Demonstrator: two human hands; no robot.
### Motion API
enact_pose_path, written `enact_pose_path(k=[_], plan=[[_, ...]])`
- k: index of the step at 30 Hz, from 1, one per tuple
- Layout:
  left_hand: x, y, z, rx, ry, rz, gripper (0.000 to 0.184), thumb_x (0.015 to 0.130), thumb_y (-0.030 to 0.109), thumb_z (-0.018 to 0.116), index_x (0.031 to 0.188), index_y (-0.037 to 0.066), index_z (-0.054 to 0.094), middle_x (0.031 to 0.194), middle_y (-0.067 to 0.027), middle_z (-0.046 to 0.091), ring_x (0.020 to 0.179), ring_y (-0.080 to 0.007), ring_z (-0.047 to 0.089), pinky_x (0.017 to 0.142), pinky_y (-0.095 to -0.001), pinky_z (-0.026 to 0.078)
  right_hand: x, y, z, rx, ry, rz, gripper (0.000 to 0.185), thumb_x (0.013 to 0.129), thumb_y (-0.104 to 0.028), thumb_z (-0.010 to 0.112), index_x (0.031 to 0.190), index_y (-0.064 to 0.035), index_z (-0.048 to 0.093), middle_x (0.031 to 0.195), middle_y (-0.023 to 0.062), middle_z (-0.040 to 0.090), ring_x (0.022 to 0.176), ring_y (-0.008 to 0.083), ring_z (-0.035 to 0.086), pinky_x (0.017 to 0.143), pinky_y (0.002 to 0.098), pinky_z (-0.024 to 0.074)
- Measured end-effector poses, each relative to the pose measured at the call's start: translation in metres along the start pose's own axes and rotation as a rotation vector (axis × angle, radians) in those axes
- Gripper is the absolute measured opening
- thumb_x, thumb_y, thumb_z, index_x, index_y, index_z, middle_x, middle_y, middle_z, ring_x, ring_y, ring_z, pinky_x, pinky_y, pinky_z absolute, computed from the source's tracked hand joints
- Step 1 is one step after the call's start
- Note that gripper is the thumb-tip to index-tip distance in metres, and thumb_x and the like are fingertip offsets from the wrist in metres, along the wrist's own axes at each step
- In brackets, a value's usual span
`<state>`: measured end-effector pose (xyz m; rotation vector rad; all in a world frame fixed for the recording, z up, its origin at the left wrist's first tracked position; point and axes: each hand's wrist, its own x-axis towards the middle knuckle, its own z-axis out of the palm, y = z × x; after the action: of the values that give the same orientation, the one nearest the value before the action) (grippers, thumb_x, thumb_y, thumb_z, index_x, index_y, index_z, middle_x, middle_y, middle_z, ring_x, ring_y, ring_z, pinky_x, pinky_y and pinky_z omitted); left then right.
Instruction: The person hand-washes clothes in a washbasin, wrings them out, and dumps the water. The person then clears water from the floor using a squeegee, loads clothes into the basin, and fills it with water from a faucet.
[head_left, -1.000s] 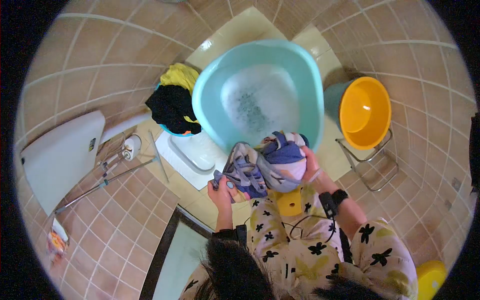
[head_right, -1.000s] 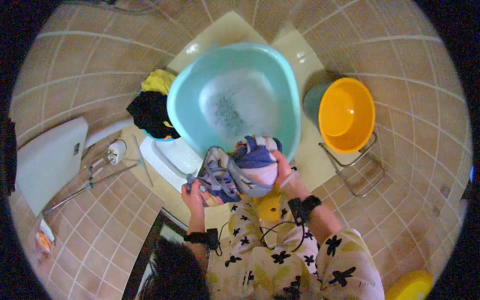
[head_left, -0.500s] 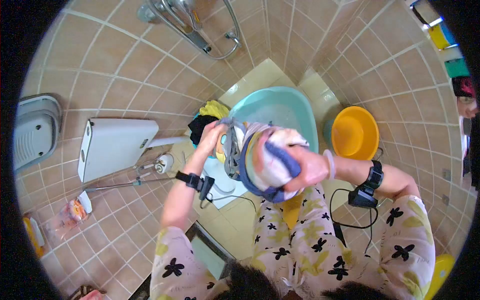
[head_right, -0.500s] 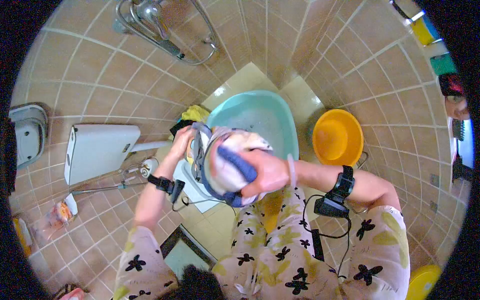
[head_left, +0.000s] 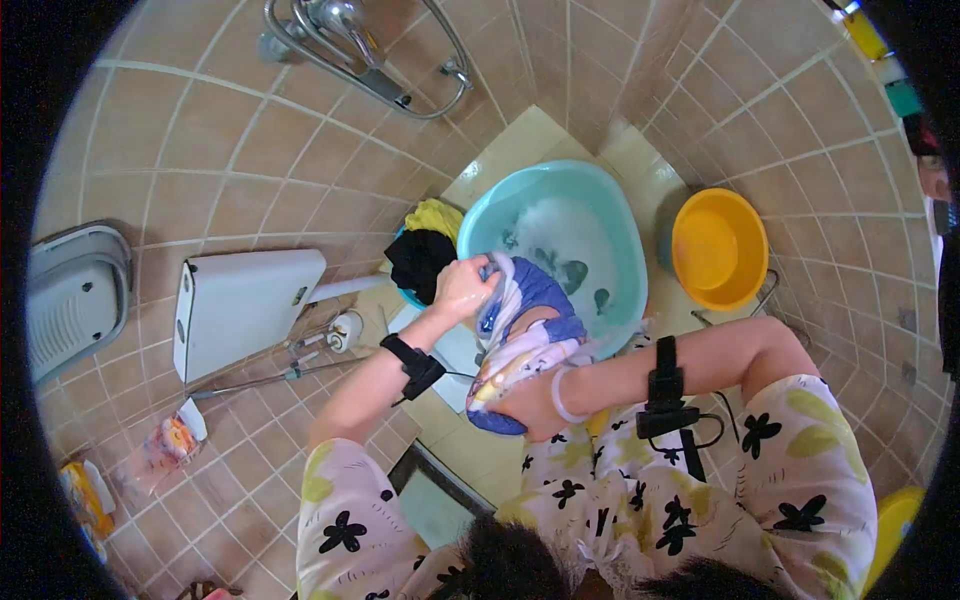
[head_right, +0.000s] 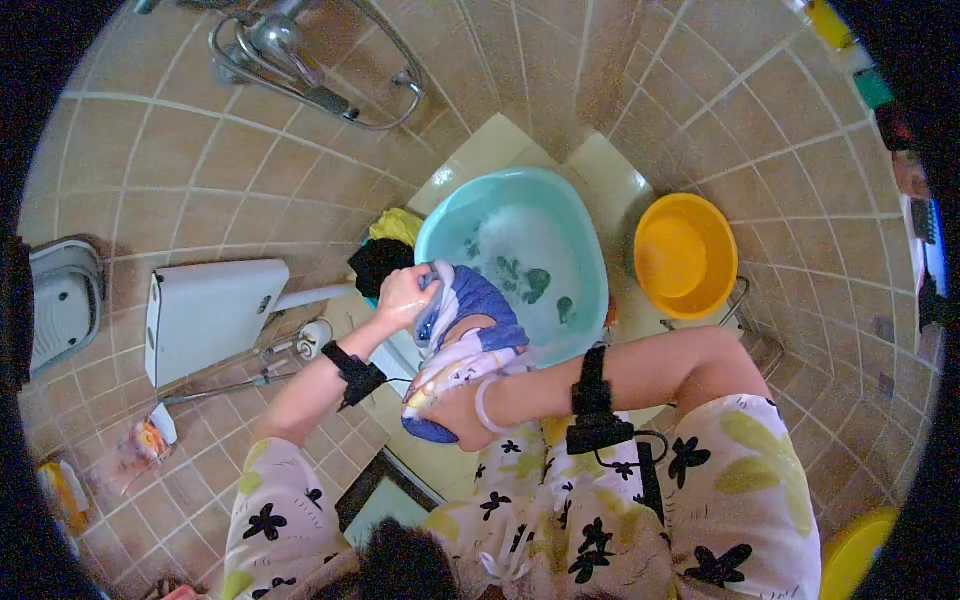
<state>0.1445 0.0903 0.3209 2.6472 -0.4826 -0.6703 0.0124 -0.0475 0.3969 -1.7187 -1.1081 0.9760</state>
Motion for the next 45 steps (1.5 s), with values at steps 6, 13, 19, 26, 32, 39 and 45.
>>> enact_pose_path(k=[6, 13, 19, 26, 32, 39, 45], plan=[[-0.008, -0.046, 0.103, -0.170, 0.040, -0.132, 0.028, 0.072, 0.033, 0.055, 0.082, 0.007, 0.062, 0.070, -0.0189, 0.060, 0.069, -0.0363, 0.059, 0.063, -0.0437, 0.047, 0.030, 0.051, 0.040, -0.097, -0.277, 0.260, 0.049, 0.065, -0.014, 0.059, 0.112, -0.0055, 0.049, 0.107, 0.0159, 0.055, 0.100, 0.0292, 0.054, 0.083, 0.0374, 0.0435], [-0.025, -0.107, 0.197, -0.239, -0.125, -0.511, 0.043, 0.073, 0.042, 0.049, 0.089, 0.005, 0.062, 0.085, -0.0213, 0.061, 0.082, -0.0375, 0.057, 0.074, -0.0436, 0.045, 0.031, 0.133, 0.072, -0.102, -0.208, 0.294, 0.063, 0.059, -0.022, 0.064, 0.117, -0.0070, 0.045, 0.101, 0.0171, 0.058, 0.092, 0.0317, 0.057, 0.079, 0.0382, 0.0457], [-0.041, -0.172, 0.230, -0.500, -0.305, -0.726, 0.047, 0.072, 0.041, 0.053, 0.087, -0.003, 0.061, 0.087, -0.0187, 0.063, 0.082, -0.0316, 0.060, 0.071, -0.0367, 0.047, 0.016, 0.166, 0.039, 0.661, 0.228, 0.548, 0.056, 0.059, -0.023, 0.066, 0.109, -0.0048, 0.051, 0.097, 0.0133, 0.060, 0.088, 0.0252, 0.059, 0.079, 0.0363, 0.0462], [-0.038, -0.204, 0.214, -1.703, -0.622, -0.552, 0.030, 0.078, 0.031, 0.060, 0.068, 0.003, 0.058, 0.056, -0.0091, 0.057, 0.051, -0.0212, 0.056, 0.050, -0.0306, 0.045, 0.006, 0.275, 0.098, 1.828, 0.753, 0.761, 0.038, 0.070, -0.024, 0.060, 0.102, -0.0047, 0.057, 0.095, 0.0119, 0.062, 0.086, 0.0254, 0.059, 0.084, 0.0360, 0.0450], [-0.034, -0.192, 0.217, -1.788, -0.195, -0.713, 0.020, 0.074, 0.020, 0.064, 0.076, 0.000, 0.058, 0.068, -0.0082, 0.060, 0.061, -0.0175, 0.058, 0.057, -0.0277, 0.045, -0.005, 0.296, 0.113, 2.053, 0.931, 0.738, 0.038, 0.078, -0.030, 0.047, 0.106, -0.0045, 0.056, 0.103, 0.0146, 0.060, 0.092, 0.0297, 0.058, 0.086, 0.0403, 0.0447], [-0.072, -0.240, 0.268, -1.574, 0.088, -0.529, 0.065, 0.070, 0.016, 0.064, 0.126, 0.001, 0.034, 0.103, -0.0142, 0.053, 0.079, -0.0173, 0.055, 0.063, -0.0276, 0.045, -0.007, 0.304, 0.114, 2.028, 0.932, 0.706, 0.044, 0.080, -0.035, 0.042, 0.110, -0.0048, 0.055, 0.106, 0.0151, 0.059, 0.094, 0.0310, 0.057, 0.088, 0.0421, 0.0432], [-0.100, -0.228, 0.282, -1.524, -0.040, -0.643, 0.079, 0.067, 0.032, 0.070, 0.127, -0.002, 0.031, 0.117, -0.0192, 0.046, 0.103, -0.0221, 0.050, 0.086, -0.0304, 0.041, -0.013, 0.315, 0.129, 1.982, 1.053, 0.802, 0.046, 0.081, -0.038, 0.041, 0.111, -0.0054, 0.054, 0.108, 0.0136, 0.058, 0.095, 0.0308, 0.057, 0.089, 0.0426, 0.0422]])
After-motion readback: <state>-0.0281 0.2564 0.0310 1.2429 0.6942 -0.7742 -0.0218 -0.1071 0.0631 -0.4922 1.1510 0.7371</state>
